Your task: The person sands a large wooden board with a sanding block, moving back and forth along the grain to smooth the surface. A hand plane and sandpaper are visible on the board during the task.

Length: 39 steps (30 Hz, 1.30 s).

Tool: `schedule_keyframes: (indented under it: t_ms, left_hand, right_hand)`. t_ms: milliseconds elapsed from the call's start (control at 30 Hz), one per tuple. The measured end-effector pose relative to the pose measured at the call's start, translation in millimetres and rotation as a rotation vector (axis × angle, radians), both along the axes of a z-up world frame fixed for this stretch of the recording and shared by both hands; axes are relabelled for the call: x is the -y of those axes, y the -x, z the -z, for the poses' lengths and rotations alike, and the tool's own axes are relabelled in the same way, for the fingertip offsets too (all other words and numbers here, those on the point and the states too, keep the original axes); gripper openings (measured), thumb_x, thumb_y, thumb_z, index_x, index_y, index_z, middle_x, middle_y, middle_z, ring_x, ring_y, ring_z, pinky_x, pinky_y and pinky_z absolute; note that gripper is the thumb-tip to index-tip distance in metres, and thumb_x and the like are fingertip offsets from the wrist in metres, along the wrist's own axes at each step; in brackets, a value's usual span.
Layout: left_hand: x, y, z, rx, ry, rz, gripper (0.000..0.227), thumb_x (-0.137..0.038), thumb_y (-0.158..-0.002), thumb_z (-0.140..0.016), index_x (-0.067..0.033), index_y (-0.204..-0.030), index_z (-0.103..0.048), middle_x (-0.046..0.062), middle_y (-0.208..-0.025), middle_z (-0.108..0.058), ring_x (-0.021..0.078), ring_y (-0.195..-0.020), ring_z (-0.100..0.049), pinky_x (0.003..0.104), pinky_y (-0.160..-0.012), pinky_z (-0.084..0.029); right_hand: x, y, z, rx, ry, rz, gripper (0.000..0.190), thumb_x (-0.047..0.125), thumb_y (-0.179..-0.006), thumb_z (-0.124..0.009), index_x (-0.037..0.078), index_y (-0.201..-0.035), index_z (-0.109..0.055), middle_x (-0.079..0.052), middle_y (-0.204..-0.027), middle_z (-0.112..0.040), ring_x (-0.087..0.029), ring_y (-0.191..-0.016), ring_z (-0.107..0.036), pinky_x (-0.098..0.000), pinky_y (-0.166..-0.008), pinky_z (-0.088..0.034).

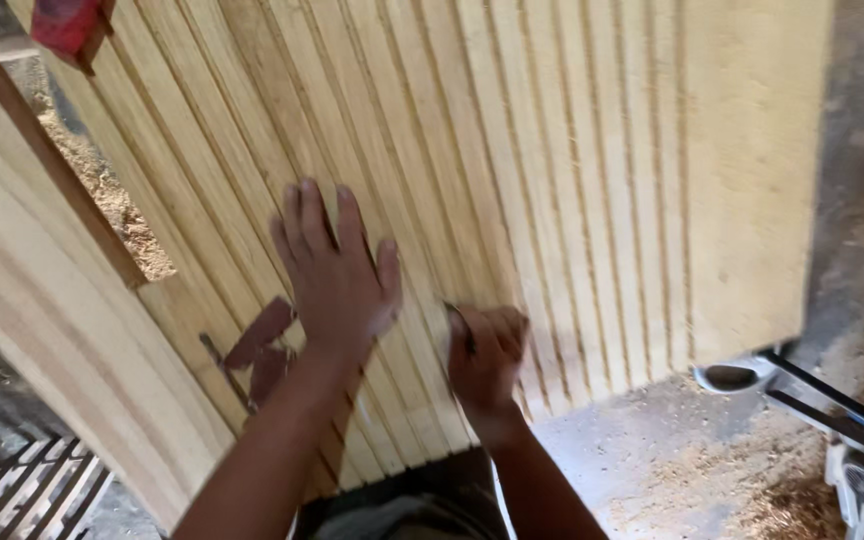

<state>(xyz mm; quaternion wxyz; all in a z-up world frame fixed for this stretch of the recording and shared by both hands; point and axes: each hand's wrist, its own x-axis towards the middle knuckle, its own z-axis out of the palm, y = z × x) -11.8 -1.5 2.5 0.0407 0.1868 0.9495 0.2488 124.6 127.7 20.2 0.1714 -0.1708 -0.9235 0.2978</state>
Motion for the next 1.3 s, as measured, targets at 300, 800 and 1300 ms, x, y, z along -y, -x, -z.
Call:
schedule_keyframes:
  t_ms: [300,800,1300]
  left_hand:
    - [2.2,57.5,8.4,0.01,0.149,-0.023,0.068,-0.035,-0.111,-0.06,-0.0041,-0.166,-0.033,0.027,-0.17,-0.017,0.0437,-0.159,-0.012,0.062,-0.129,-0.011]
    - [1.1,55.4,0.7,0.062,0.192,-0.025,0.067,-0.039,-0.117,-0.059,-0.0074,-0.169,-0.029,0.025,-0.172,-0.016,0.0432,-0.161,-0.01,0.061,-0.133,-0.01]
    - [3.0,52.2,1.6,0.042,0.157,-0.034,0.068,-0.039,-0.119,-0.059,-0.0078,-0.17,-0.027,0.023,-0.174,-0.014,0.0425,-0.163,-0.012,0.059,-0.135,-0.011]
  right_hand:
    - [1.5,17.6,11.5,0.056,-0.106,-0.05,0.004,0.007,-0.093,-0.071,0.007,-0.096,-0.069,-0.013,-0.086,-0.063,-0.034,-0.084,-0.057,-0.0474,-0.081,-0.041]
    - [4.0,-24.8,21.4,0.176,-0.021,-0.051,0.007,0.008,-0.096,-0.066,0.01,-0.1,-0.071,-0.009,-0.088,-0.066,-0.028,-0.087,-0.057,-0.0463,-0.087,-0.04]
    - [0.8,39.4,28.1,0.063,-0.077,-0.08,0.01,0.005,-0.096,-0.069,0.008,-0.104,-0.073,-0.01,-0.091,-0.068,-0.032,-0.088,-0.056,-0.0471,-0.084,-0.039]
